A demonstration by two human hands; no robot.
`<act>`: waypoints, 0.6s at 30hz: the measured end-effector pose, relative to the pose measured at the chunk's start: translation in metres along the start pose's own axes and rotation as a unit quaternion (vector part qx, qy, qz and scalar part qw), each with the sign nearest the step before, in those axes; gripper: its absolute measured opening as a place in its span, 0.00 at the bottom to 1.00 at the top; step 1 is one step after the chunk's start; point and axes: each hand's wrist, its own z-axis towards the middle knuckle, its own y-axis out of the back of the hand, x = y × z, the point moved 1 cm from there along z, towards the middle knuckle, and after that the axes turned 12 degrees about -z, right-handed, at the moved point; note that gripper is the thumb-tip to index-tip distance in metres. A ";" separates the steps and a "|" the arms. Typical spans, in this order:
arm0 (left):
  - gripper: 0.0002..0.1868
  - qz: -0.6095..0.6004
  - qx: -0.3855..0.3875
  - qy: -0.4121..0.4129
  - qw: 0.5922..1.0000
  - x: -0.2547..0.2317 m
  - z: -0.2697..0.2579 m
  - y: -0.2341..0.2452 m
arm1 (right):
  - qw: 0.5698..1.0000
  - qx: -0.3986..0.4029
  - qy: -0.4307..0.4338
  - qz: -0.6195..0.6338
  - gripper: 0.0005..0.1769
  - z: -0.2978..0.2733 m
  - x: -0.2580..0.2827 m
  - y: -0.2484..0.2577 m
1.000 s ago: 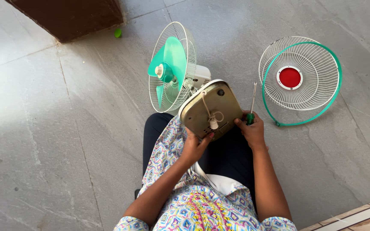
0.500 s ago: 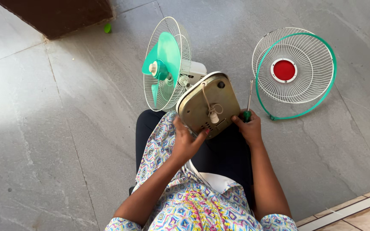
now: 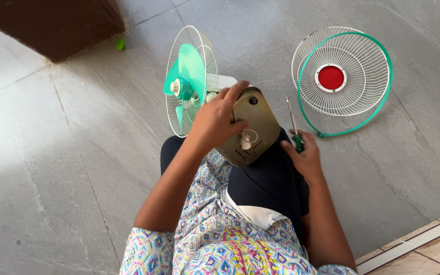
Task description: The person uses a screwdriver to remove screws from the back panel of a disassembled electric fan. They loosen and remove several screws from the motor housing while sitting on the floor.
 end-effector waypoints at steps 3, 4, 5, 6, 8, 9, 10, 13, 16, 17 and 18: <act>0.48 0.008 -0.019 0.007 1.000 -0.001 -0.006 -0.005 | 0.999 0.004 -0.031 -0.027 0.23 -0.012 0.027 0.040; 0.47 0.010 -0.021 0.010 1.000 -0.001 -0.007 -0.006 | 0.999 0.014 -0.043 -0.007 0.24 -0.015 0.039 0.054; 0.47 0.013 -0.024 0.014 1.000 0.000 -0.007 -0.007 | 0.999 -0.002 -0.008 -0.033 0.23 -0.016 0.053 0.066; 0.47 0.016 -0.021 0.018 0.999 0.001 -0.007 -0.007 | 0.998 -0.018 0.027 -0.059 0.23 -0.018 0.067 0.077; 0.47 0.022 -0.014 0.026 0.999 0.004 -0.008 -0.008 | 0.987 -0.054 0.093 -0.120 0.21 -0.018 0.093 0.094; 0.47 0.021 -0.016 0.023 0.999 0.005 -0.007 -0.008 | 0.977 -0.074 0.125 -0.155 0.19 -0.016 0.104 0.099; 0.47 0.021 -0.017 0.020 0.999 0.005 -0.007 -0.008 | 0.965 -0.094 0.157 -0.190 0.18 -0.013 0.114 0.104; 0.47 0.022 -0.020 0.024 0.999 0.005 -0.008 -0.010 | 0.945 -0.115 0.196 -0.236 0.15 -0.006 0.135 0.113; 0.46 0.020 -0.027 0.015 0.999 0.007 -0.009 -0.010 | 0.922 -0.110 0.216 -0.302 0.13 0.002 0.144 0.118; 0.46 0.019 -0.030 0.007 0.999 0.007 -0.009 -0.009 | 0.917 -0.106 0.222 -0.312 0.13 0.004 0.147 0.119; 0.46 0.017 -0.029 0.013 0.999 0.007 -0.008 -0.010 | 0.913 -0.102 0.229 -0.323 0.13 0.006 0.149 0.120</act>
